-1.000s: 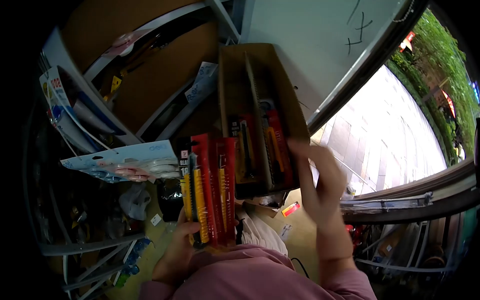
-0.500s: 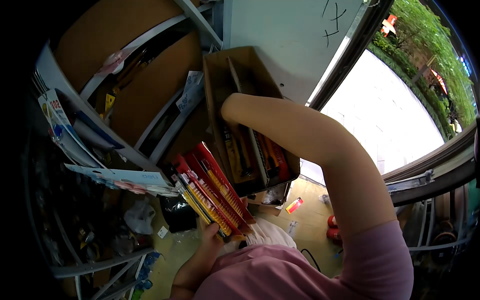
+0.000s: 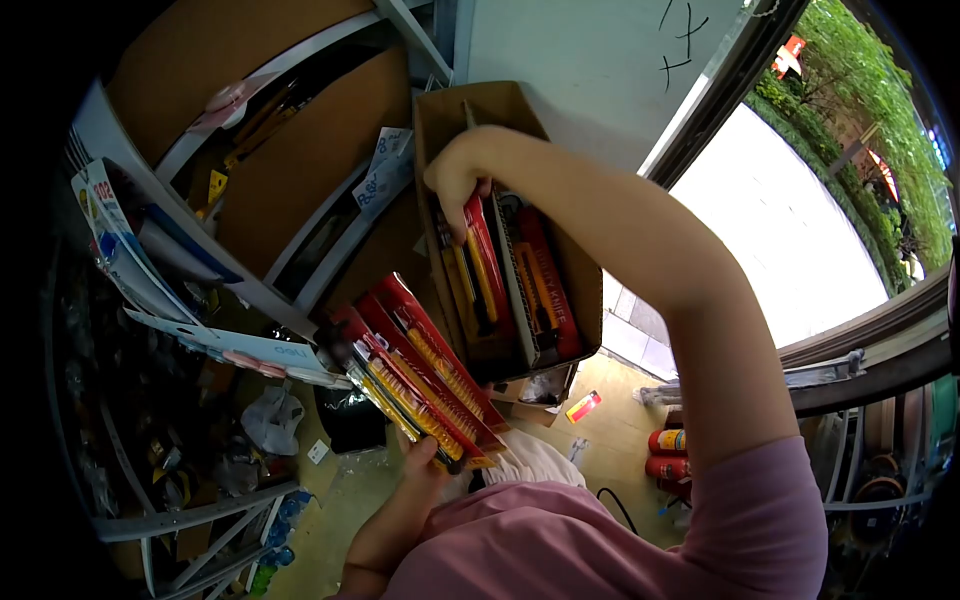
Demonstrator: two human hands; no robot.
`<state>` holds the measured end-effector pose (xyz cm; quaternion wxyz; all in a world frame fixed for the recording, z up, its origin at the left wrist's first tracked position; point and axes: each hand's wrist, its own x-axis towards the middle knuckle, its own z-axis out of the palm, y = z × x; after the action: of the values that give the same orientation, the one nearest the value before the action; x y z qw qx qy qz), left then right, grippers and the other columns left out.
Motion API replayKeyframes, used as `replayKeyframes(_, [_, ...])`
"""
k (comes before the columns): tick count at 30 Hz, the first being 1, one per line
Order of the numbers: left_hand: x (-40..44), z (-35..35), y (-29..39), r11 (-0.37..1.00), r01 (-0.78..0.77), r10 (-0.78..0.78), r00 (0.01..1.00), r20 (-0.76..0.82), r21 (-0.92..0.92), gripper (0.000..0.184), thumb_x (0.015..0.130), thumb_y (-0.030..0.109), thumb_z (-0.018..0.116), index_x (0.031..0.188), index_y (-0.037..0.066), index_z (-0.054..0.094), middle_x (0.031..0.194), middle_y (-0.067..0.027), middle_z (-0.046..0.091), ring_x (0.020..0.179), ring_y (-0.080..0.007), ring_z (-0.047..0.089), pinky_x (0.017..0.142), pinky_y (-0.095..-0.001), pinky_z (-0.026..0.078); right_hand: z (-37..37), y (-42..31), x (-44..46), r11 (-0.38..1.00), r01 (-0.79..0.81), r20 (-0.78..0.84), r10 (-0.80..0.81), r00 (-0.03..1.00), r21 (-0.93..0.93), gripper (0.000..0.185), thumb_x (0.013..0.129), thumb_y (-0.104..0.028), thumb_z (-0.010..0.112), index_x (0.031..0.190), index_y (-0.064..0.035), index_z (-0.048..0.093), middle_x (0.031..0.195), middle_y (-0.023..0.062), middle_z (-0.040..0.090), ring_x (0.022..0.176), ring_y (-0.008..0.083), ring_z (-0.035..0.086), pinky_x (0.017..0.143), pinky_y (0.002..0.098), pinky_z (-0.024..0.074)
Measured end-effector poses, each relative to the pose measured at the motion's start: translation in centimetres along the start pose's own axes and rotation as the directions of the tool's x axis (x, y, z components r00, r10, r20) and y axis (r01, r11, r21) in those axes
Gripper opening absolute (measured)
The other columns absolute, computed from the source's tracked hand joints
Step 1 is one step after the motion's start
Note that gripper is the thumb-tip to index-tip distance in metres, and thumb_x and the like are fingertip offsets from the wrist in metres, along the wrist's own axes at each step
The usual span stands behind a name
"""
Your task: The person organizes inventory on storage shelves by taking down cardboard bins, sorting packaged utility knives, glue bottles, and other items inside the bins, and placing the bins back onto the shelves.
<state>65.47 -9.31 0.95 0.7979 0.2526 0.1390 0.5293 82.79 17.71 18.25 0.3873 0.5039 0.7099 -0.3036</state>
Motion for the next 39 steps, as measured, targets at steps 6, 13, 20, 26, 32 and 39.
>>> replayKeyframes(6, [0.1, 0.3, 1.3, 0.999, -0.03, 0.029, 0.999, 0.025, 0.03, 0.078, 0.074, 0.029, 0.069, 0.135, -0.002, 0.031, 0.123, -0.0237, 0.05, 0.112, -0.0407, 0.054, 0.097, -0.0529, 0.044, -0.1, 1.1, -10.2, 0.992, 0.046, -0.698, -0.113, 0.707, -0.114, 0.045, 0.063, -0.027, 0.082, 0.094, -0.001, 0.063, 0.08, 0.0104, 0.064, 0.075, 0.0187, 0.061, 0.064, 0.0323, 0.0495])
replayKeyframes(13, [-0.3, 1.4, 2.9, 0.997, 0.075, -0.076, 0.997, 0.025, 0.036, 0.07, 0.075, 0.006, 0.066, 0.135, 0.001, 0.028, 0.122, -0.0245, 0.051, 0.11, -0.0402, 0.055, 0.091, -0.0504, 0.048, 4.3, 5.1, -18.9, 0.958, 0.28, -0.873, -0.181, 0.452, -0.053, 0.044, 0.072, -0.037, 0.077, 0.094, -0.0027, 0.061, 0.085, 0.0068, 0.067, 0.074, 0.0143, 0.062, 0.058, 0.0291, 0.0486])
replayKeyframes(20, [-0.3, 0.4, 2.2, 0.987, 0.155, -0.158, 0.985, 0.065, 0.051, 0.071, 0.077, 0.005, 0.065, 0.136, 0.003, 0.026, 0.126, -0.0219, 0.049, 0.113, -0.035, 0.055, 0.094, -0.0478, 0.047, 6.5, 7.0, -20.8, 0.887, 0.426, -0.846, -0.081, 0.527, 0.181, 0.038, 0.081, -0.031, 0.071, 0.106, -0.0067, 0.056, 0.088, 0.0058, 0.066, 0.071, 0.0083, 0.061, 0.05, 0.0194, 0.0495])
replayKeyframes(26, [-1.6, -0.1, 2.5, 0.968, 0.181, -0.191, 0.981, 0.042, 0.176, 0.077, 0.073, 0.015, 0.07, 0.136, -0.001, 0.029, 0.125, -0.0259, 0.05, 0.112, -0.0399, 0.055, 0.094, -0.0518, 0.047, 7.2, 6.6, -22.0, 0.803, 0.584, -0.839, -0.234, 0.491, 0.118, 0.045, 0.074, -0.009, 0.077, 0.114, -0.0012, 0.057, 0.095, 0.006, 0.064, 0.083, 0.0085, 0.062, 0.058, 0.0194, 0.0534])
replayKeyframes(32, [-0.8, 3.8, 4.9, 0.992, 0.067, -0.087, 0.976, 0.201, 0.108, 0.07, 0.076, 0.007, 0.065, 0.135, 0.0, 0.03, 0.124, -0.0246, 0.051, 0.112, -0.0377, 0.055, 0.092, -0.0514, 0.048, 7.6, 5.3, -22.2, 0.734, 0.679, -0.826, -0.383, 0.414, 0.0, 0.052, 0.073, -0.01, 0.076, 0.121, -0.0056, 0.057, 0.1, 0.003, 0.064, 0.086, 0.0083, 0.06, 0.065, 0.0191, 0.0509])
replayKeyframes(39, [1.5, 6.7, 8.0, 0.962, 0.15, -0.154, 0.988, -0.001, 0.229, 0.056, 0.078, -0.004, 0.065, 0.127, 0.004, 0.038, 0.11, -0.0145, 0.06, 0.098, -0.0251, 0.063, 0.083, -0.0386, 0.054, 7.8, 6.0, -22.5, 0.671, 0.732, -0.862, -0.296, 0.412, 0.12, 0.041, 0.08, -0.006, 0.07, 0.118, -0.0065, 0.054, 0.09, 0.0013, 0.065, 0.067, 0.0029, 0.053, 0.046, 0.0162, 0.0379])
